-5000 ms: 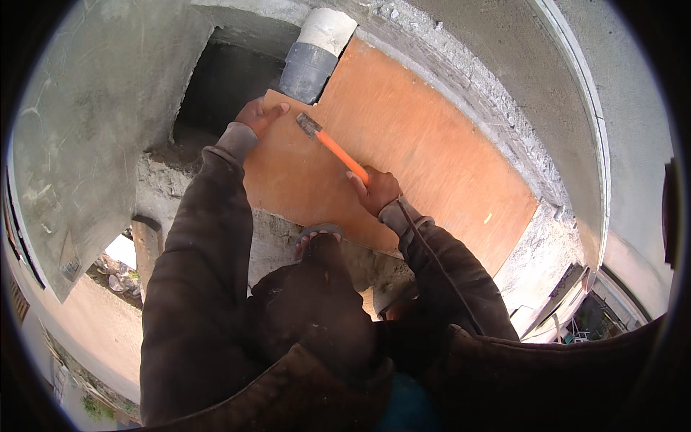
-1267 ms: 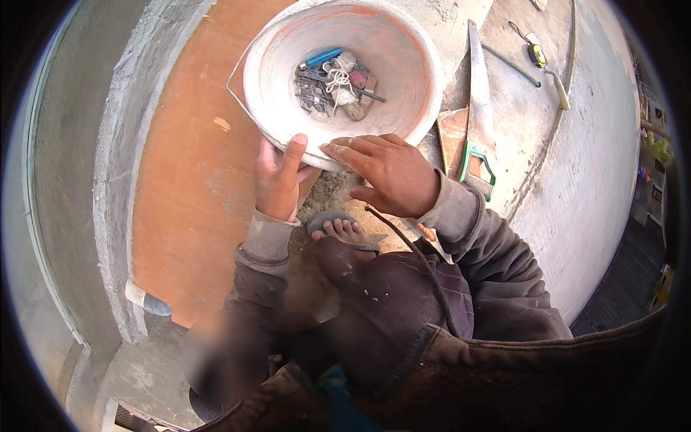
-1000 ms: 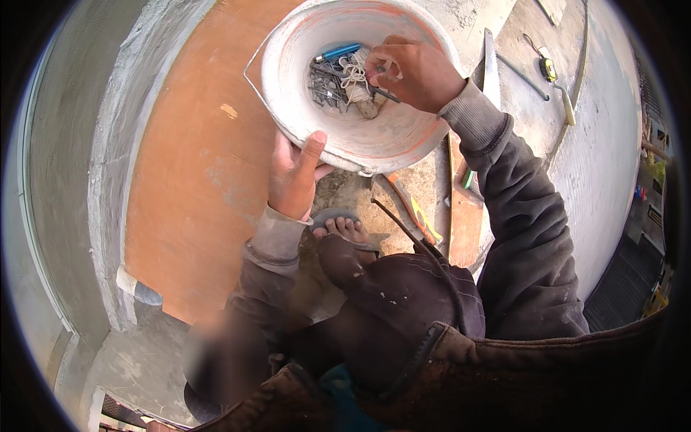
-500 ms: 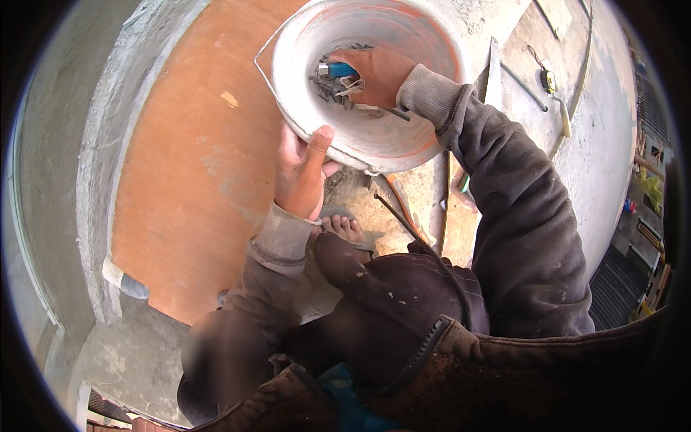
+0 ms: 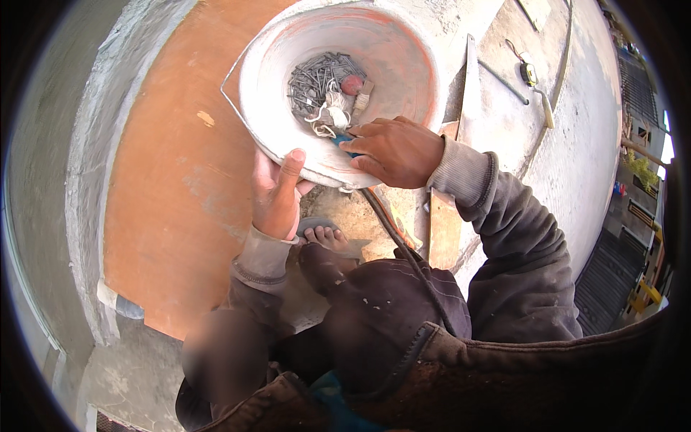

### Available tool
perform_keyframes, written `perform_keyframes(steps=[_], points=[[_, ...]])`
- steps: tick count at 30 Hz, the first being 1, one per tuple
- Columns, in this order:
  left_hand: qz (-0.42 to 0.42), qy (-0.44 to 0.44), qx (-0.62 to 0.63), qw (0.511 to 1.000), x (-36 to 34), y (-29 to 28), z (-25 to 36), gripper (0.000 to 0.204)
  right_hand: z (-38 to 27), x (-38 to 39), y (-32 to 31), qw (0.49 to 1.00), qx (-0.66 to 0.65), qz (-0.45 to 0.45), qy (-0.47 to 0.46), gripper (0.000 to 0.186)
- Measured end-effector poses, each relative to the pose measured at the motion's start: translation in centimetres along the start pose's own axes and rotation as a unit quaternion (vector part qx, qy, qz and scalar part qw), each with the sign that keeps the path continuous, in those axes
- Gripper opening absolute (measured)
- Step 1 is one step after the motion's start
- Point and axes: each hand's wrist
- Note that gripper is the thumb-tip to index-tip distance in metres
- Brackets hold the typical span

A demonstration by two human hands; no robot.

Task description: The person installs a large wooden panel into a curved concrete opening. They position the panel, then repeatedly hammer nails along the edges to secure it in place.

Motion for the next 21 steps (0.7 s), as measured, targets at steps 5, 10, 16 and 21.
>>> perform_keyframes(steps=[5, 10, 16, 21], points=[[-0.006, 0.002, 0.001, 1.000, 0.2, 0.0, 0.0, 0.059, 0.4, -1.3, -0.6, 0.996, -0.059, -0.068, -0.008, 0.033], [-0.004, -0.001, -0.002, 1.000, 0.3, 0.0, 0.0, 0.061, 0.0, -4.7, 0.1, 0.991, -0.050, -0.039, 0.118, 0.060], [-0.001, 0.016, 0.001, 1.000, 0.3, 0.1, -0.5, 0.064, 0.1, -8.4, 1.7, 0.980, 0.084, -0.084, 0.160, 0.073], [-0.006, 0.010, -0.010, 1.000, 0.5, 0.4, -0.7, 0.064, 2.0, -7.8, 1.2, 0.985, 0.012, -0.022, 0.169, 0.051]])
Point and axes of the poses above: each hand's wrist, its own x-axis away from the middle knuckle, its own y-axis out of the palm, z = x × y, and after that the axes turned 14 degrees about x, right-handed
